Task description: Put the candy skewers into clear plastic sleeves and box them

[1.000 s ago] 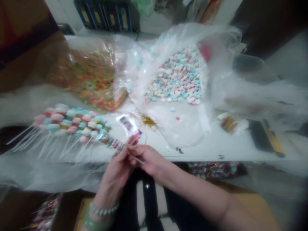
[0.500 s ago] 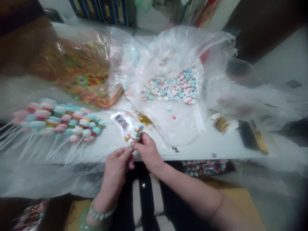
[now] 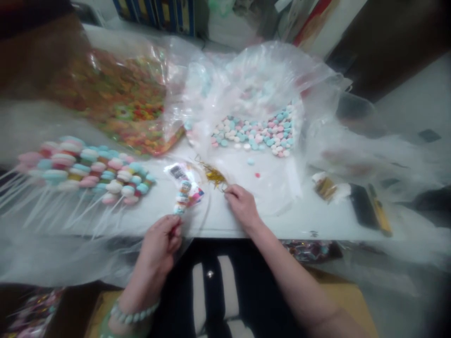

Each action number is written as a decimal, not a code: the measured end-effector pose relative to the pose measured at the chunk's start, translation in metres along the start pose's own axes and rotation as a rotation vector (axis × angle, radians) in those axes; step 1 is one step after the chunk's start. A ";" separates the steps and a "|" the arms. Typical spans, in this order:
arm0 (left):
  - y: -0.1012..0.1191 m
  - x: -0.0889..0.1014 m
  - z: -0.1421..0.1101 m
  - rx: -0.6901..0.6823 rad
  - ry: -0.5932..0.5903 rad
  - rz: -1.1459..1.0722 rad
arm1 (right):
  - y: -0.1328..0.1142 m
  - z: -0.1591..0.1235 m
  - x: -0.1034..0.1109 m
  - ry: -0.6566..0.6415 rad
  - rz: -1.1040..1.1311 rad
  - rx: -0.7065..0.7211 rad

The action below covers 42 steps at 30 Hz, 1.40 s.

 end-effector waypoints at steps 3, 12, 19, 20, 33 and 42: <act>-0.004 -0.009 0.000 0.050 -0.086 0.001 | -0.020 -0.021 -0.030 -0.273 0.416 -0.029; -0.010 -0.026 -0.011 0.086 -0.134 0.003 | -0.053 -0.047 -0.065 -0.266 0.076 0.318; -0.017 -0.018 -0.001 -0.065 -0.040 0.076 | -0.063 -0.055 -0.066 -0.269 -0.238 0.389; -0.016 -0.018 0.000 -0.101 -0.034 0.091 | -0.065 -0.055 -0.067 -0.267 -0.279 0.402; -0.010 -0.011 -0.001 -0.180 0.039 0.087 | -0.065 -0.061 -0.071 -0.229 -0.206 0.447; -0.006 -0.016 -0.002 -0.270 -0.010 0.100 | -0.016 -0.053 -0.083 -0.230 0.725 -0.380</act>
Point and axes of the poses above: each hand's wrist, its own z-axis towards the middle knuckle, its own x-axis out of the back of the hand, y = z × x, the point moved 8 cm from there along z, towards the middle knuckle, and after that the axes turned 7 degrees about z, right-handed, at the moved point
